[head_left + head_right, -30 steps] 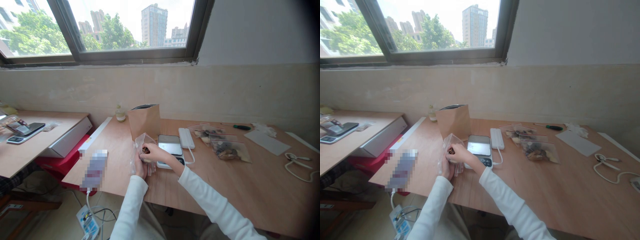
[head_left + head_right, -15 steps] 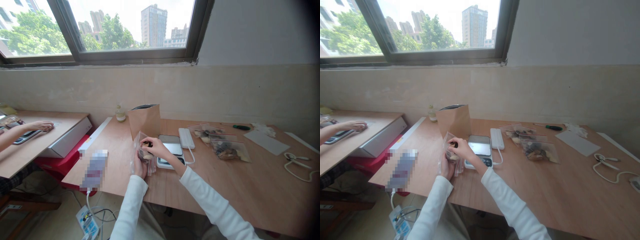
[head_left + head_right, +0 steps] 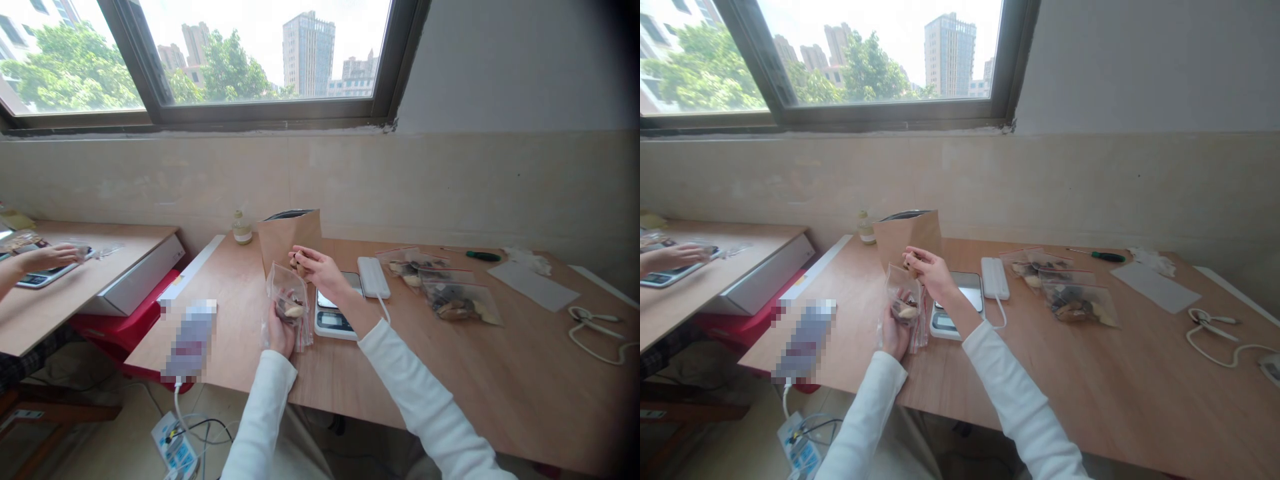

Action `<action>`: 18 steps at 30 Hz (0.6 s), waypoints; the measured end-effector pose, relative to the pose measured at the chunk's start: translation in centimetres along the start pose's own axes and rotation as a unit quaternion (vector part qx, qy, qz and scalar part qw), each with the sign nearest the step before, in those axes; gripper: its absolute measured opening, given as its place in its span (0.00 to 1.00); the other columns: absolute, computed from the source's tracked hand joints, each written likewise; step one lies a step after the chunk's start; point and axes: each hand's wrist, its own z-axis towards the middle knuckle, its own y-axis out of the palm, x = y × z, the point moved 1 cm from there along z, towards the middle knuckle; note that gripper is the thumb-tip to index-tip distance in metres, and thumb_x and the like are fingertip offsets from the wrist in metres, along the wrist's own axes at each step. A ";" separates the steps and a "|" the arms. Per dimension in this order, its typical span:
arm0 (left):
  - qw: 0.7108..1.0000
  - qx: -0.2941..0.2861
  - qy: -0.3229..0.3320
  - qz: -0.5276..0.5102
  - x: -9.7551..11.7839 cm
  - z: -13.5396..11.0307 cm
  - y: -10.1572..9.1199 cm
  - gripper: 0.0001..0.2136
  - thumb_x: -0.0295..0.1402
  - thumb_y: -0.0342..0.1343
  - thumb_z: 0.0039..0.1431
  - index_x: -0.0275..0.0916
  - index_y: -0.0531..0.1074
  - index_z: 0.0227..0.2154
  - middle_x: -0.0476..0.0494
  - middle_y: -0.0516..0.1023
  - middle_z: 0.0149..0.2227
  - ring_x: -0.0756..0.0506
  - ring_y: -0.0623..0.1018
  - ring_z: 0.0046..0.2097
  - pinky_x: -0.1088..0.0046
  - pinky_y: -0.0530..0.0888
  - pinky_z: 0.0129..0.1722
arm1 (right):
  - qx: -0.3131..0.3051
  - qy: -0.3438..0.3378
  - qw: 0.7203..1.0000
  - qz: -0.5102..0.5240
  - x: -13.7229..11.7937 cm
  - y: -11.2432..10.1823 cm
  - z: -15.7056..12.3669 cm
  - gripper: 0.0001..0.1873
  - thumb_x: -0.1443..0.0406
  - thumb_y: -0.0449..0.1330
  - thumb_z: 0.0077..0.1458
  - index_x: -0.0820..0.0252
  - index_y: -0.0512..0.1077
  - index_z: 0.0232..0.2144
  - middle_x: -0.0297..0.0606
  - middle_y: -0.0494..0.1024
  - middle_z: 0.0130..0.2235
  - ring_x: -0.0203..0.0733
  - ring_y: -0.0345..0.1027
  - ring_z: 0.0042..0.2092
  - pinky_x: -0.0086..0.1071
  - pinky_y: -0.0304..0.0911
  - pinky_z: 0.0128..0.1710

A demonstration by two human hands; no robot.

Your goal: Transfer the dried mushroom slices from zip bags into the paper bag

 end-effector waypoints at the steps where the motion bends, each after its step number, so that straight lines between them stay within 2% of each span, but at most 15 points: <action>1: 1.000 -0.001 0.001 0.001 0.0 0.0 0.0 0.17 0.33 0.46 0.62 0.38 0.71 0.51 0.40 0.77 0.47 0.50 0.78 0.34 0.74 0.75 0.33 | -0.005 -0.002 0.999 0.032 -0.6 0.1 0.3 0.21 0.60 0.69 0.43 0.59 0.74 0.41 0.40 0.77 0.44 0.35 0.70 0.39 0.30 0.68 0.40; 3: 1.000 -0.002 0.000 -0.001 0.0 0.0 0.0 0.17 0.33 0.46 0.62 0.38 0.71 0.51 0.40 0.77 0.48 0.50 0.78 0.35 0.74 0.75 0.34 | -0.007 -0.026 0.998 0.064 -2.0 0.5 1.3 0.18 0.60 0.68 0.45 0.58 0.73 0.40 0.38 0.76 0.44 0.34 0.71 0.39 0.30 0.69 0.41; 6: 1.000 0.002 -0.004 -0.006 0.0 0.0 0.0 0.17 0.34 0.47 0.61 0.38 0.71 0.51 0.40 0.77 0.48 0.50 0.78 0.37 0.74 0.75 0.35 | 0.016 -0.091 0.994 0.060 -4.2 1.5 3.5 0.18 0.60 0.67 0.46 0.58 0.73 0.40 0.36 0.76 0.44 0.33 0.70 0.39 0.29 0.69 0.41; 11: 1.000 0.004 -0.007 -0.005 0.0 0.1 0.0 0.18 0.35 0.49 0.60 0.38 0.70 0.51 0.39 0.77 0.47 0.49 0.78 0.36 0.74 0.75 0.34 | 0.042 -0.231 0.971 -0.037 -6.8 3.1 8.2 0.24 0.59 0.68 0.45 0.59 0.72 0.46 0.37 0.76 0.43 0.35 0.70 0.42 0.30 0.68 0.44; 15: 1.000 0.000 -0.012 -0.006 0.1 0.2 -0.1 0.18 0.34 0.47 0.61 0.37 0.70 0.52 0.39 0.77 0.47 0.50 0.78 0.35 0.74 0.75 0.34 | 0.049 -0.319 0.921 -0.216 -6.7 3.2 10.4 0.20 0.62 0.64 0.49 0.60 0.73 0.46 0.39 0.76 0.43 0.38 0.69 0.45 0.34 0.64 0.49; 18: 1.000 -0.003 -0.011 -0.009 0.0 0.3 -0.1 0.18 0.34 0.47 0.61 0.37 0.70 0.52 0.38 0.77 0.48 0.50 0.78 0.35 0.74 0.75 0.35 | 0.046 -0.331 0.873 -0.355 -5.5 2.8 10.5 0.16 0.67 0.62 0.51 0.59 0.73 0.45 0.38 0.77 0.43 0.39 0.70 0.44 0.35 0.63 0.50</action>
